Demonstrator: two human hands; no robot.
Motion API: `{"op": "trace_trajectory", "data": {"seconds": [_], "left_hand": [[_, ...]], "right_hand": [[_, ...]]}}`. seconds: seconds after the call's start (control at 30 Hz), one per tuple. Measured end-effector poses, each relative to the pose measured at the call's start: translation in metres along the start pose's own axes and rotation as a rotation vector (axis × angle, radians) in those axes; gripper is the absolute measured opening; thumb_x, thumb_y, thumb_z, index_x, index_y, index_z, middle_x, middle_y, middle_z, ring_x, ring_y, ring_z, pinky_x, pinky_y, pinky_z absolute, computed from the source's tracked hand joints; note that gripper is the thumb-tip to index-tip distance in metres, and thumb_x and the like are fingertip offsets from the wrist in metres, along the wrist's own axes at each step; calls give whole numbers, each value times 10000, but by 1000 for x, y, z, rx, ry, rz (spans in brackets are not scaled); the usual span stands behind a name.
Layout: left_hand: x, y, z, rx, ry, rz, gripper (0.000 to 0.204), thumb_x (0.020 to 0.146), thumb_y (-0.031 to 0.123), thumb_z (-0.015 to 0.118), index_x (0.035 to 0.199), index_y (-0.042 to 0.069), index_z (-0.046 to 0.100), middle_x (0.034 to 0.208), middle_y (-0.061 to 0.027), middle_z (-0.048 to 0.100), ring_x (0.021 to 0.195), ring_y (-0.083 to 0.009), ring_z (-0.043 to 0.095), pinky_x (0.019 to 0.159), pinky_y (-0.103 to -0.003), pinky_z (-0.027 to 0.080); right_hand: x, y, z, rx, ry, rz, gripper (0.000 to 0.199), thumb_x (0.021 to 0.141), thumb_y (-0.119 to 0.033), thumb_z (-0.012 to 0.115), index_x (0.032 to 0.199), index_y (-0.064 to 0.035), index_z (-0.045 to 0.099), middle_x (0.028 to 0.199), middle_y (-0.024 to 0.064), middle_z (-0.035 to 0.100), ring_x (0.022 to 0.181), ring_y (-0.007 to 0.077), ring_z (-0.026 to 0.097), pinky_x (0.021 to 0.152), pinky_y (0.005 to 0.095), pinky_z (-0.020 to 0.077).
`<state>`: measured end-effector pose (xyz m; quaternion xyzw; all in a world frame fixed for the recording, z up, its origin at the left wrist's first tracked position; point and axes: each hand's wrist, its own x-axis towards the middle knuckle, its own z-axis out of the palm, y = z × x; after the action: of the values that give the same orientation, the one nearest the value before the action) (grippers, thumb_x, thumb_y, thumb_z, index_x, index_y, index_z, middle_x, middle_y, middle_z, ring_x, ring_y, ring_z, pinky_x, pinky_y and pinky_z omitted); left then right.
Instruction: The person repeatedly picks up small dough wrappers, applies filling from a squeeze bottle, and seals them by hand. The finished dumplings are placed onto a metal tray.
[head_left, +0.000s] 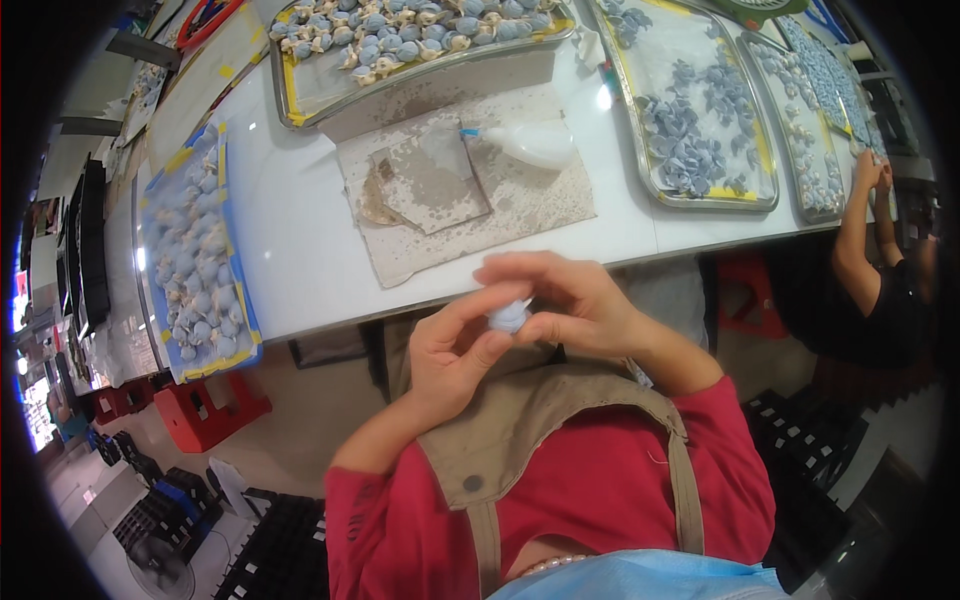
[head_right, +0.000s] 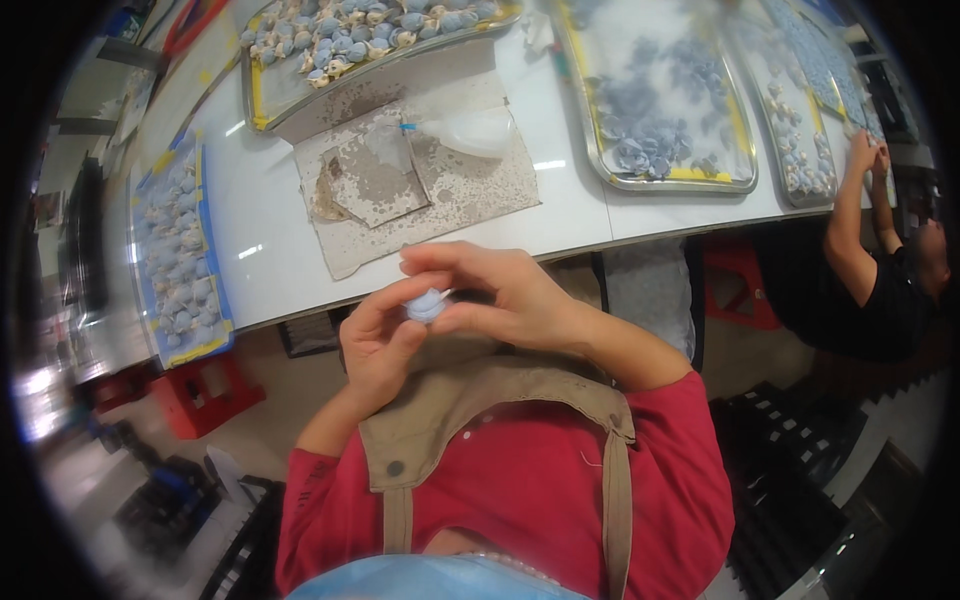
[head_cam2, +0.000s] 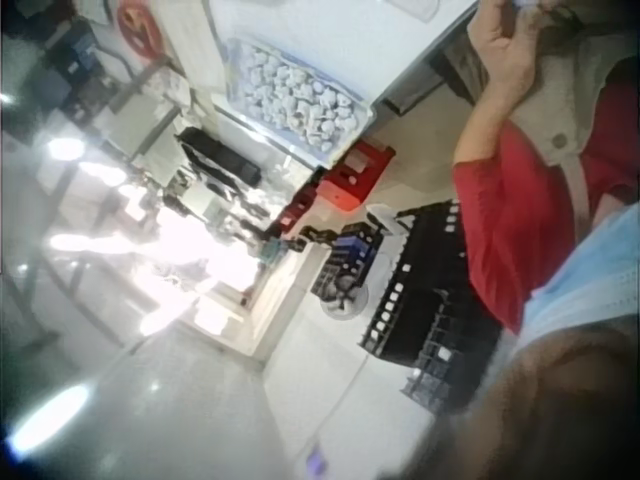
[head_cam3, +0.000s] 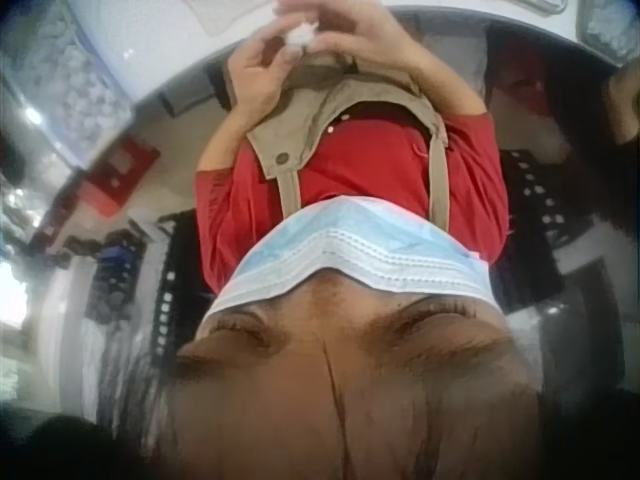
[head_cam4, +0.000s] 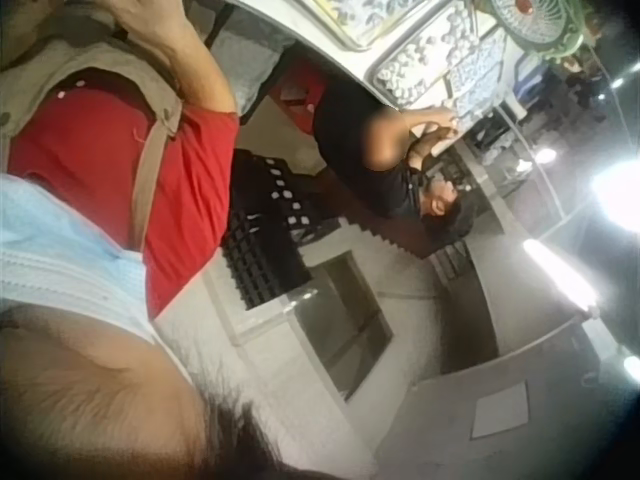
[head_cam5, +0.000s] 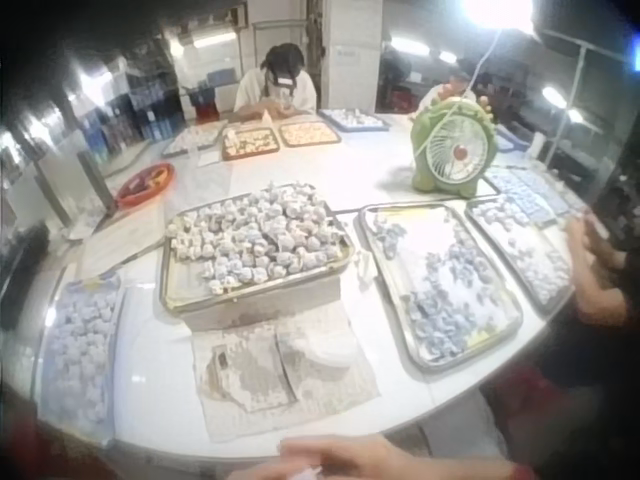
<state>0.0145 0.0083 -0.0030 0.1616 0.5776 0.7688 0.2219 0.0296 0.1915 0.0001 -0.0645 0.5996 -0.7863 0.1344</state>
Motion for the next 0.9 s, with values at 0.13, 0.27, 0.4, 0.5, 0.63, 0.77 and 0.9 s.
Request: {"op": "trace_trajectory", "data": {"seconds": [0.13, 0.27, 0.4, 0.5, 0.63, 0.77, 0.9], "left_hand": [[-3, 9, -4, 139, -51, -35, 323, 851, 95, 605, 1147, -20, 542, 1083, -115, 613, 934, -149, 591, 808, -248, 464], [-1, 12, -5, 207, -115, 20, 314, 846, 86, 602, 1126, -43, 545, 1081, -159, 612, 961, -181, 594, 832, -269, 459], [-2, 10, -8, 230, -137, 65, 304, 842, 74, 597, 1120, -40, 551, 1062, -172, 621, 959, -180, 599, 832, -269, 461], [-1, 11, -11, 232, -140, 69, 298, 846, 96, 596, 1107, -42, 555, 1057, -180, 622, 956, -192, 603, 835, -278, 464], [-3, 2, -15, 117, -85, 87, 301, 854, 157, 607, 1089, -27, 564, 1056, -180, 622, 947, -204, 613, 825, -284, 473], [-1, -2, -16, 20, -58, 140, 305, 853, 172, 612, 1089, -18, 570, 1058, -161, 625, 943, -218, 626, 811, -282, 487], [-6, -3, -18, 7, -57, 71, 376, 857, 240, 615, 1125, -10, 529, 1107, -195, 589, 978, -241, 595, 848, -322, 469]], "right_hand": [[-3, -7, -5, -59, -119, 56, 446, 790, -46, 651, 1208, -8, 498, 1036, 97, 607, 954, 146, 585, 860, 278, 459], [-5, -5, -1, -51, -103, -15, 409, 787, -39, 651, 1172, 7, 519, 1013, 104, 623, 951, 145, 595, 852, 278, 467], [-4, -7, 3, -60, -93, -17, 379, 789, -45, 654, 1143, 17, 534, 1005, 107, 626, 951, 145, 597, 853, 280, 469], [-4, -8, 3, -103, -119, -4, 378, 805, -48, 635, 1158, 21, 519, 1088, 118, 594, 984, 155, 573, 863, 295, 459], [-1, -6, 11, 162, -103, 90, 390, 826, -23, 591, 1203, 13, 494, 1184, 120, 547, 1051, 153, 529, 890, 294, 437], [3, -7, 15, 287, -125, 129, 412, 844, -7, 558, 1244, 6, 461, 1210, 109, 520, 1087, 150, 505, 914, 295, 418], [4, -10, 20, 416, -93, 194, 411, 854, -15, 555, 1252, 0, 454, 1144, 77, 547, 1050, 125, 516, 921, 276, 401]]}}
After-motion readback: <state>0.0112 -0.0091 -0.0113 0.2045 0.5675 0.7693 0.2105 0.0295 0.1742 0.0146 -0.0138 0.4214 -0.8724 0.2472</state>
